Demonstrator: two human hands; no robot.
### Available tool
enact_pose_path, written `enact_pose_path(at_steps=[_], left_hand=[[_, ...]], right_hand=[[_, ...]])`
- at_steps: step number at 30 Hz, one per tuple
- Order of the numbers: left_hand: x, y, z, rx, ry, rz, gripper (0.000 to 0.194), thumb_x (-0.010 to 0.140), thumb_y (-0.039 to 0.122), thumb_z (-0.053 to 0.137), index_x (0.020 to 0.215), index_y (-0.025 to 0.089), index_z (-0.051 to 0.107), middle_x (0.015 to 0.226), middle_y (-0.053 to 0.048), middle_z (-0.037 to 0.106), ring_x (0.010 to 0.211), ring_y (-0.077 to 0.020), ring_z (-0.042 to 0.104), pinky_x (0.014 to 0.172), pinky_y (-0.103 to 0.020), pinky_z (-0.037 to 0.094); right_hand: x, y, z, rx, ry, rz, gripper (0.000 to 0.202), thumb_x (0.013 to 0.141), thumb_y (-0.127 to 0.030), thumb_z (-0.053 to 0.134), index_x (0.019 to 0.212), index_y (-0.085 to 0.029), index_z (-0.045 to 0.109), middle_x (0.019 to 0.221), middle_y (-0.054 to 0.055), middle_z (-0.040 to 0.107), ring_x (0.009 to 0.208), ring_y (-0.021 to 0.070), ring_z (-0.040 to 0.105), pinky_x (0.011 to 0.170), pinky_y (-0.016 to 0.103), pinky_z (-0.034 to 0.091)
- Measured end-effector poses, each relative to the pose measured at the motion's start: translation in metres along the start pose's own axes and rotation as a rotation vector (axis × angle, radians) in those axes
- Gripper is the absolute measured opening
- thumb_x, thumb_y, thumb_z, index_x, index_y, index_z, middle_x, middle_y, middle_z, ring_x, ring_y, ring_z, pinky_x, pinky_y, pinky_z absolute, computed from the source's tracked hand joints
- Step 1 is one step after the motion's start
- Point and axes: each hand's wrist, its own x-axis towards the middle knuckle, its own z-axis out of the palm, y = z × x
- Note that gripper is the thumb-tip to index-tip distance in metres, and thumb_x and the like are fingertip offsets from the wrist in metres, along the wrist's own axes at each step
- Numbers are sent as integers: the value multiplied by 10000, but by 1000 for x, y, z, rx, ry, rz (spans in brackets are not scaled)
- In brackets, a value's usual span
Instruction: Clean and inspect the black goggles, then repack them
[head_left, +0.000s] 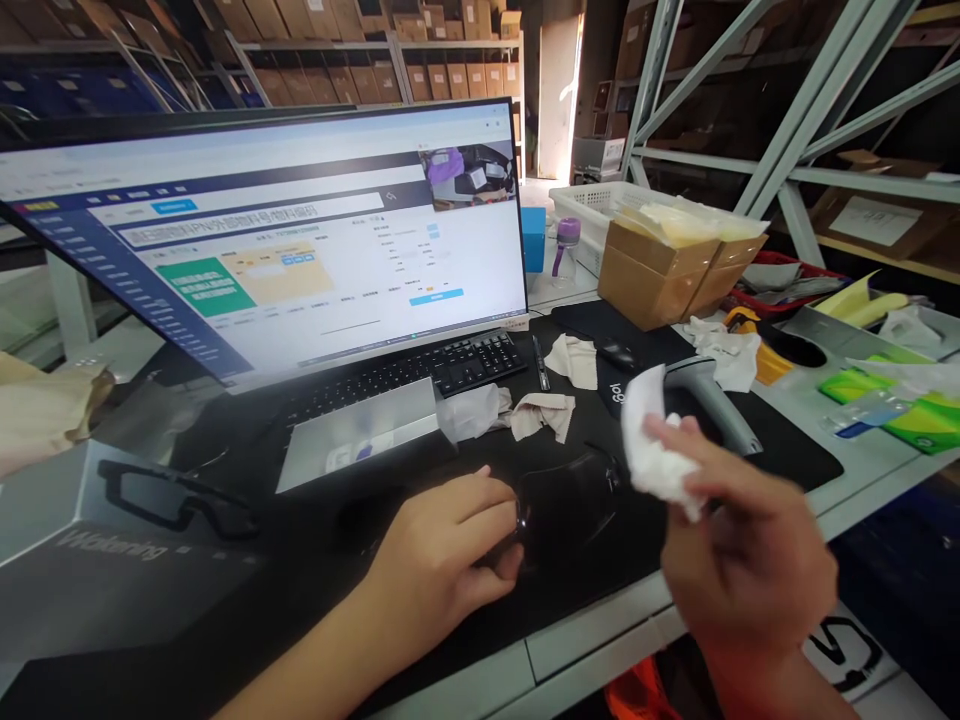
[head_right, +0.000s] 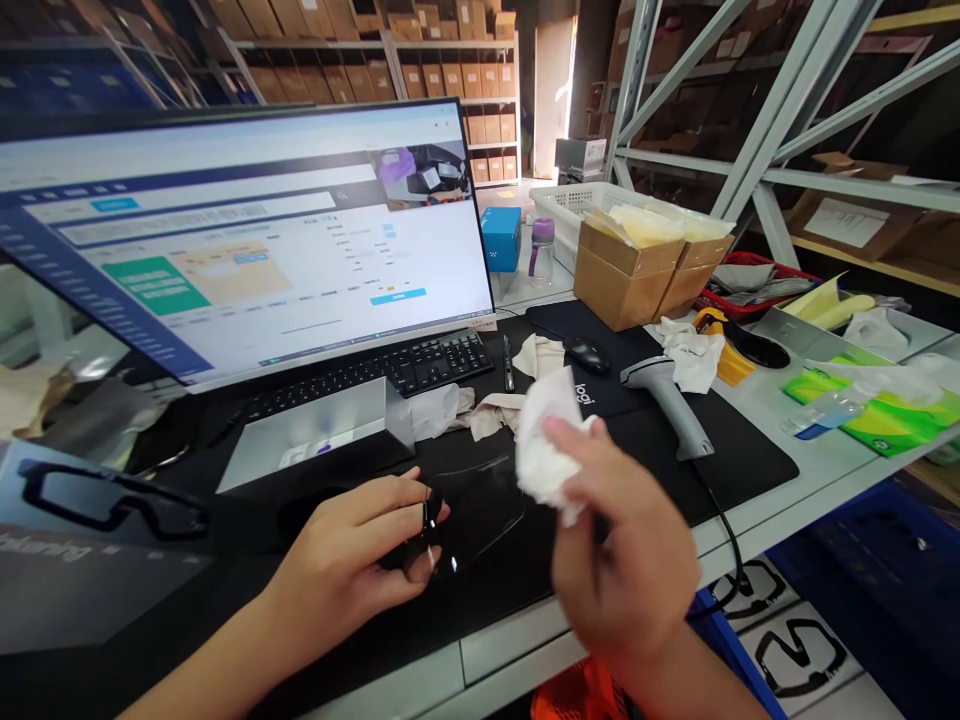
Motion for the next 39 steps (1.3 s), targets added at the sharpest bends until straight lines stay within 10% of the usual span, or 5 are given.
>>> enact_pose_path(at_steps=[5, 16, 22, 33, 39], left_hand=[[1, 4, 2, 67, 20, 14, 79, 842, 103, 611, 857, 176, 638, 881, -22, 698, 757, -124, 654, 993, -361, 559], [-1, 2, 8, 132, 100, 66, 55, 861, 117, 613, 829, 161, 618, 866, -47, 707, 754, -140, 666, 970, -342, 562], [-2, -1, 9, 103, 123, 110, 95, 929, 197, 560, 886, 162, 637, 819, -48, 682, 732, -150, 648, 918, -335, 576], [-1, -1, 2, 41, 47, 69, 100, 845, 93, 621, 891, 182, 627, 889, 2, 681, 784, -103, 637, 1036, -332, 521], [-3, -1, 1, 48, 9, 101, 101, 860, 88, 609, 910, 175, 619, 912, -1, 673, 812, -100, 622, 1046, -331, 506]], right_hand=[[-23, -25, 14, -124, -364, -306, 325, 798, -49, 496, 1103, -71, 604, 1306, 227, 640, 1313, 332, 539, 1103, 544, 453], [-27, -17, 31, -168, -206, -157, 296, 914, -49, 566, 1191, -121, 639, 1132, 109, 753, 1104, 199, 696, 1032, 259, 531], [-29, -24, 38, -86, -279, -437, 221, 934, -30, 529, 1083, -102, 676, 1067, 88, 774, 1100, 182, 697, 1126, 314, 441], [24, 45, -4, 362, 121, 405, 113, 816, -238, 775, 912, -222, 715, 858, 34, 790, 749, 209, 767, 684, 297, 645], [42, 0, -17, 366, -348, 344, 149, 865, -198, 724, 995, -269, 711, 968, 9, 781, 856, 184, 751, 726, 263, 613]])
